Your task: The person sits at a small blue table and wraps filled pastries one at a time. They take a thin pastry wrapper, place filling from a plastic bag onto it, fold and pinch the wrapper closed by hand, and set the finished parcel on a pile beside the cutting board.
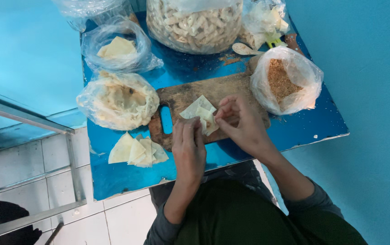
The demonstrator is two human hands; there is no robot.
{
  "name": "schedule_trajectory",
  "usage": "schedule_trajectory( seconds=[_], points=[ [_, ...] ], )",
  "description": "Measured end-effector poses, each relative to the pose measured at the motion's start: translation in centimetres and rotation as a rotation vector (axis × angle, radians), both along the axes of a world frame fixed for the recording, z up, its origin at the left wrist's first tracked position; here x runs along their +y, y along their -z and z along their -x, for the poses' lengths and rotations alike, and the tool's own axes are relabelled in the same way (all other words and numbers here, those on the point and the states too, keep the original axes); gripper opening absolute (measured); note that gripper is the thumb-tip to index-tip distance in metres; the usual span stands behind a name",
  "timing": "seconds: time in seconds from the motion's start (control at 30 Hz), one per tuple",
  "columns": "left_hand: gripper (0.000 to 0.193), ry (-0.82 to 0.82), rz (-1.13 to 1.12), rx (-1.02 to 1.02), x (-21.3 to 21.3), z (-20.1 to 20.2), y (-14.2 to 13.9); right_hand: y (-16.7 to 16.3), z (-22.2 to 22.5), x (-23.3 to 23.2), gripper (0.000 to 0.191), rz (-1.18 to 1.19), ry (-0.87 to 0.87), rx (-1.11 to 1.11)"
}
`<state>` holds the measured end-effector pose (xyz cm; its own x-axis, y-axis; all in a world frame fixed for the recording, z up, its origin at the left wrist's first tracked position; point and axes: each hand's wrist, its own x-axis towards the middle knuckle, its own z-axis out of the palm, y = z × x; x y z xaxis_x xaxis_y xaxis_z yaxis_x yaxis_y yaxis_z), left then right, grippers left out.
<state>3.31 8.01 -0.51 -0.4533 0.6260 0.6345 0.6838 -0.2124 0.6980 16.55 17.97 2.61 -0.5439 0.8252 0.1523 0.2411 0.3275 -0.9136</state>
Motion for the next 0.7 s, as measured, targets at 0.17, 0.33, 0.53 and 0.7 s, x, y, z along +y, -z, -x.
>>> schedule_trajectory(
  seconds=[0.17,0.33,0.53,0.7],
  points=[
    [0.022,-0.031,0.024,0.033,0.0,0.0,0.0,0.3,-0.3,0.1,0.05,-0.038,0.009,-0.024],
    [0.021,-0.026,0.048,0.037,-0.2,0.1,-0.1,-0.1,-0.3,-0.1,0.053,-0.083,0.097,-0.258],
    [0.017,-0.009,0.045,0.038,-0.3,0.2,-0.3,-0.2,0.3,-0.1,0.055,0.05,0.066,-0.036],
    [0.013,-0.024,0.084,0.066,-0.4,0.3,-0.6,0.4,1.1,-0.3,0.055,0.041,0.028,-0.007]
  ],
)
